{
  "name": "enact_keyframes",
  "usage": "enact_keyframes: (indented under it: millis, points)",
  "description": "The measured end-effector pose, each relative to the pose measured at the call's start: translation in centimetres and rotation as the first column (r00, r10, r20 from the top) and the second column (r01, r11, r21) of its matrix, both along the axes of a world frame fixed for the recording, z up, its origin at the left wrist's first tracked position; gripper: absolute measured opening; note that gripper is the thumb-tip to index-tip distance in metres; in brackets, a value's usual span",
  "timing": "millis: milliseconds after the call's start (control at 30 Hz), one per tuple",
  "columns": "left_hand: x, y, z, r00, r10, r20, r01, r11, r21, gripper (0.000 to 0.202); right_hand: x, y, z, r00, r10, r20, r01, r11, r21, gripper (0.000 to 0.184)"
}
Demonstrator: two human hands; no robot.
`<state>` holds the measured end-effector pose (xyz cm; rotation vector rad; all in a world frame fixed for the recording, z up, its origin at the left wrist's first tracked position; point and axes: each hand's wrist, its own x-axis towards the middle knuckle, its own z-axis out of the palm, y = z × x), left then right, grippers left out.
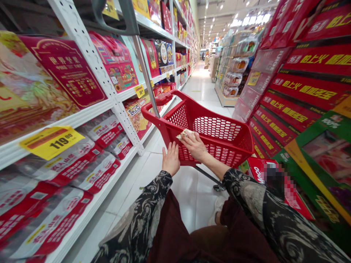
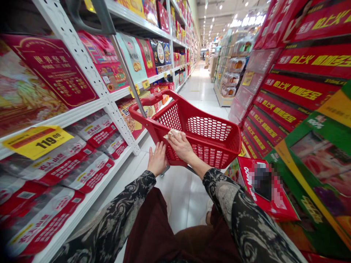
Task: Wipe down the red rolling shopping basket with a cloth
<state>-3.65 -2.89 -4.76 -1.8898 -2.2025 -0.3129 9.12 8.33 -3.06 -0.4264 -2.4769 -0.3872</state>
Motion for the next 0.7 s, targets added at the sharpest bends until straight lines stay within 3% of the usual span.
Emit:
enact_keyframes:
  millis: [167, 233, 333, 467, 533, 600, 700]
  points:
    - [-0.6, -0.8, -0.2, 1.0, 0.01, 0.004, -0.01, 1.0, -0.004, 0.068, 1.3, -0.3, -4.3, 0.983, 0.066, 0.172, -0.066, 0.998, -0.006, 0.034]
    - [-1.0, -1.1, -0.2, 1.0, 0.02, 0.013, -0.02, 1.0, -0.013, 0.068, 1.5, -0.8, -5.3, 0.971, 0.075, 0.227, -0.075, 0.997, -0.01, 0.031]
    - [-1.8, -1.4, 0.3, 0.998, 0.045, 0.034, -0.045, 0.999, -0.024, 0.068, 0.4, -1.4, -3.8, 0.967, 0.109, 0.229, -0.109, 0.994, -0.014, 0.031]
    - [-2.5, -1.3, 1.0, 0.994, 0.097, 0.057, -0.096, 0.995, -0.024, 0.07, -3.2, -0.9, 1.3, 0.997, 0.073, 0.015, -0.073, 0.997, 0.012, 0.04]
    - [-2.8, -1.3, 1.2, 0.992, 0.114, 0.059, -0.113, 0.993, -0.023, 0.07, -4.6, -0.3, 3.0, 0.998, 0.062, -0.027, -0.062, 0.998, 0.015, 0.039]
    - [-2.9, -1.3, 1.2, 0.991, 0.12, 0.052, -0.119, 0.992, -0.028, 0.07, -5.2, 0.2, 3.1, 0.996, 0.09, 0.014, -0.091, 0.996, 0.022, 0.035]
    - [-3.2, -1.6, 0.9, 0.991, 0.126, 0.033, -0.125, 0.991, -0.039, 0.071, -4.4, 0.2, 0.8, 0.985, 0.112, 0.131, -0.117, 0.993, 0.029, 0.031]
